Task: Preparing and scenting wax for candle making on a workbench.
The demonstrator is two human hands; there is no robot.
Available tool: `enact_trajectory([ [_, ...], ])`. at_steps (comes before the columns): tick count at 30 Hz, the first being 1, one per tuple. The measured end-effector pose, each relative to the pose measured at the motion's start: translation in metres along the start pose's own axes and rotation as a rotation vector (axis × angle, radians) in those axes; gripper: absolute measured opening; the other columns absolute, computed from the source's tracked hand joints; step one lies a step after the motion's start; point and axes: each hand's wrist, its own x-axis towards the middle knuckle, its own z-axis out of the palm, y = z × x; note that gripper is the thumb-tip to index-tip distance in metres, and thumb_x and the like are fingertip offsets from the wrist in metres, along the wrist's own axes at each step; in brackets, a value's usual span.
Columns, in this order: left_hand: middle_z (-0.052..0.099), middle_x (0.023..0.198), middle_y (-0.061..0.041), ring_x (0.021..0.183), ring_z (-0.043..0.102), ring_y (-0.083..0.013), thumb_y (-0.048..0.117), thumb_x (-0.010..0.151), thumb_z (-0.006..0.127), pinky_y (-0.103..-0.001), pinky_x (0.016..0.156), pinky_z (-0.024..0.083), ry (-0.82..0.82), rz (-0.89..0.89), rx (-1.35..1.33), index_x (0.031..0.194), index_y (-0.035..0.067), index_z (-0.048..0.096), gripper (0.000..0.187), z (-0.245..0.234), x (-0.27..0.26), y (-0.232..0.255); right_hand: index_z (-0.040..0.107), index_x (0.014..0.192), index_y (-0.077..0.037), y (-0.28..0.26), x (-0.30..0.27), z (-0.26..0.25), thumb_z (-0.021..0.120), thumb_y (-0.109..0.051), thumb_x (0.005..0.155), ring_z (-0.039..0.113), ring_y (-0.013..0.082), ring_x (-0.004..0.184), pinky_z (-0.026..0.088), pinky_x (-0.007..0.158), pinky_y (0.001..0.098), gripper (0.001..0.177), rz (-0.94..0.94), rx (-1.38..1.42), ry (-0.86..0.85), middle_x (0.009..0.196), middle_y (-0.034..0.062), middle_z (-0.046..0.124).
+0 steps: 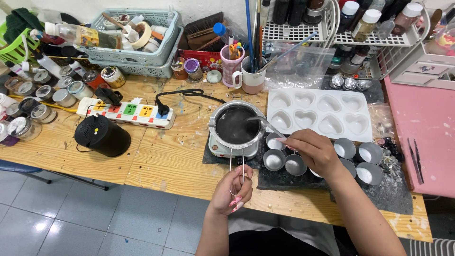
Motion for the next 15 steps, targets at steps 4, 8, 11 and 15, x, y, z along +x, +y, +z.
enact_trajectory([
  [4, 0.043, 0.053, -0.001, 0.04, 0.04, -0.0119, 0.028, 0.115, 0.024, -0.023, 0.041, 0.031, 0.01, -0.017, 0.009, 0.107, 0.001, 0.05, 0.039, 0.001, 0.001, 0.0, 0.071, 0.115, -0.003, -0.007, 0.005, -0.003, 0.072, 0.007, 0.078, 0.072, 0.0257, 0.09, 0.057, 0.074, 0.0359, 0.039, 0.004, -0.003, -0.022, 0.098, 0.0099, 0.071],
  [8, 0.043, 0.053, 0.0, 0.04, 0.04, -0.0114, 0.028, 0.115, 0.024, -0.023, 0.041, 0.031, 0.024, -0.015, 0.022, 0.107, 0.001, 0.051, 0.039, 0.002, 0.001, -0.001, 0.071, 0.116, -0.003, -0.004, -0.003, -0.002, 0.071, 0.005, 0.08, 0.071, 0.0266, 0.093, 0.058, 0.076, 0.0363, 0.037, 0.0, 0.006, -0.001, 0.1, 0.0102, 0.071],
  [11, 0.044, 0.053, -0.001, 0.041, 0.041, -0.0118, 0.029, 0.115, 0.024, -0.023, 0.042, 0.031, 0.022, -0.012, 0.018, 0.106, 0.001, 0.051, 0.039, 0.003, 0.001, -0.001, 0.069, 0.116, -0.002, 0.002, -0.022, 0.008, 0.067, 0.003, 0.088, 0.072, 0.024, 0.09, 0.06, 0.072, 0.0342, 0.028, 0.078, 0.056, 0.056, 0.101, 0.0114, 0.071],
  [15, 0.044, 0.052, -0.001, 0.04, 0.041, -0.0122, 0.028, 0.114, 0.024, -0.024, 0.042, 0.031, 0.026, -0.01, 0.025, 0.106, 0.002, 0.051, 0.039, 0.004, 0.001, -0.001, 0.066, 0.118, 0.003, 0.003, -0.034, 0.017, 0.055, -0.001, 0.106, 0.075, 0.0173, 0.082, 0.064, 0.063, 0.0284, 0.018, 0.381, 0.276, 0.245, 0.103, 0.0145, 0.073],
])
